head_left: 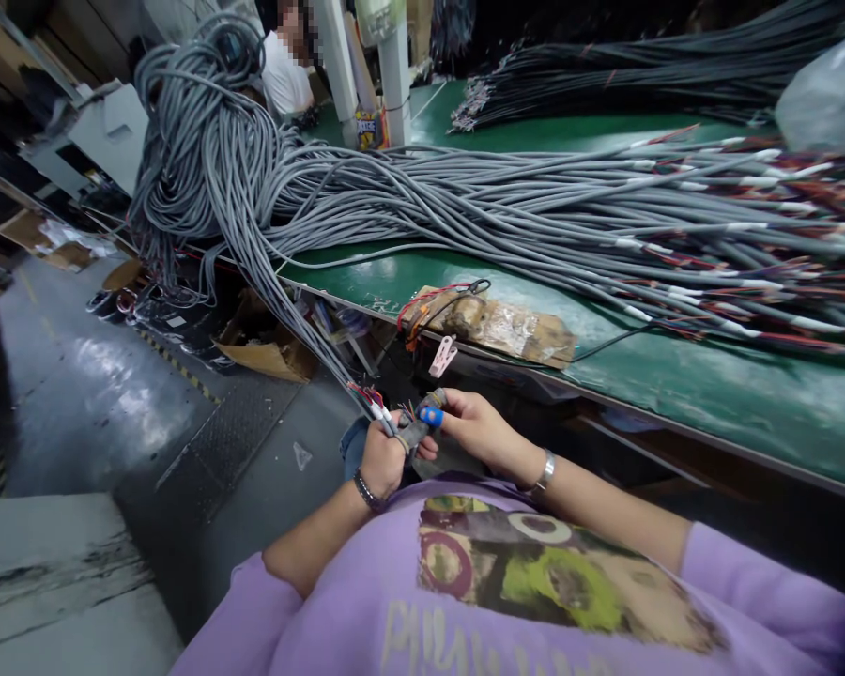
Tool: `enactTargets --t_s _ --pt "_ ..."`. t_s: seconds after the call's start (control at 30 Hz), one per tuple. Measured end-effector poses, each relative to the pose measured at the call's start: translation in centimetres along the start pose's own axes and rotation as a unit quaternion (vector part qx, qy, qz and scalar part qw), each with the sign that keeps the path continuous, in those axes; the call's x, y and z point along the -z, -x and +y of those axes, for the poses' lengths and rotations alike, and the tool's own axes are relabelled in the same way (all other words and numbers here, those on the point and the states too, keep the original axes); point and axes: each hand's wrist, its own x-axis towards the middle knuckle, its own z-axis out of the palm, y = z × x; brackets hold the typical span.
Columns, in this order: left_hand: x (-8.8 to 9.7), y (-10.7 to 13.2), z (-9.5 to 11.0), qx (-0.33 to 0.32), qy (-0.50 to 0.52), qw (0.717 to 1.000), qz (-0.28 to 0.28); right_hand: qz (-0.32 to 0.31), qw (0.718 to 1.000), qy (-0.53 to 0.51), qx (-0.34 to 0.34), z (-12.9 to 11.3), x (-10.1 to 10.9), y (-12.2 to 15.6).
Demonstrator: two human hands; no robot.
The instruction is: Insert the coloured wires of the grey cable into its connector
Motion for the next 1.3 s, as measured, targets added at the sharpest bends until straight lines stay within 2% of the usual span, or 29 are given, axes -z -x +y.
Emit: enactTargets --t_s 0.13,0.2,0.33,0.47,0.6,0.87,0.93,1.0,1.1,1.23,1.3 --pt "0.1 -0.1 1.0 0.015 -0.045 0.998 -0.045 0.015 1.000 0.013 0.004 -0.4 0.5 0.1" --pt "0.0 -0.3 1.3 0.001 -0.041 0.998 -0.053 0.021 1.000 0.012 0.011 -0.7 0.7 0.1" --pt "-0.5 -0.6 1.0 -0.034 0.021 0.999 -0.004 0.051 0.998 0.006 0.020 -0.6 0.8 -0.2" --pt "-0.7 -0.7 0.6 -0.034 0.070 0.996 0.044 0.079 0.997 0.014 0.023 0.4 1.1 -0.2" --pt "-0.7 -0.8 0.5 -0.022 0.091 0.994 0.064 0.090 0.995 0.021 0.020 1.3 1.2 -0.2" --pt "-0.8 -1.0 0.9 -0.028 0.089 0.992 0.085 0.049 0.999 0.003 0.012 1.2 1.2 0.1" --pt "-0.8 -1.0 1.2 -0.025 0.083 0.992 0.088 0.058 0.998 -0.002 0.008 1.6 1.5 0.1" --pt "-0.8 -1.0 1.5 -0.024 0.083 0.993 0.078 0.086 0.996 -0.034 -0.005 1.9 2.0 -0.1" --pt "-0.7 -0.9 1.9 -0.021 0.086 0.995 0.036 0.113 0.982 -0.145 -0.047 1.7 2.9 -0.8" --pt "-0.8 -1.0 2.4 -0.004 0.075 0.997 -0.024 0.053 0.958 -0.253 -0.121 0.3 3.6 -2.0" --pt "-1.0 -1.2 2.6 0.002 0.069 0.997 -0.037 0.015 0.960 -0.254 -0.116 -0.4 3.4 -2.5"
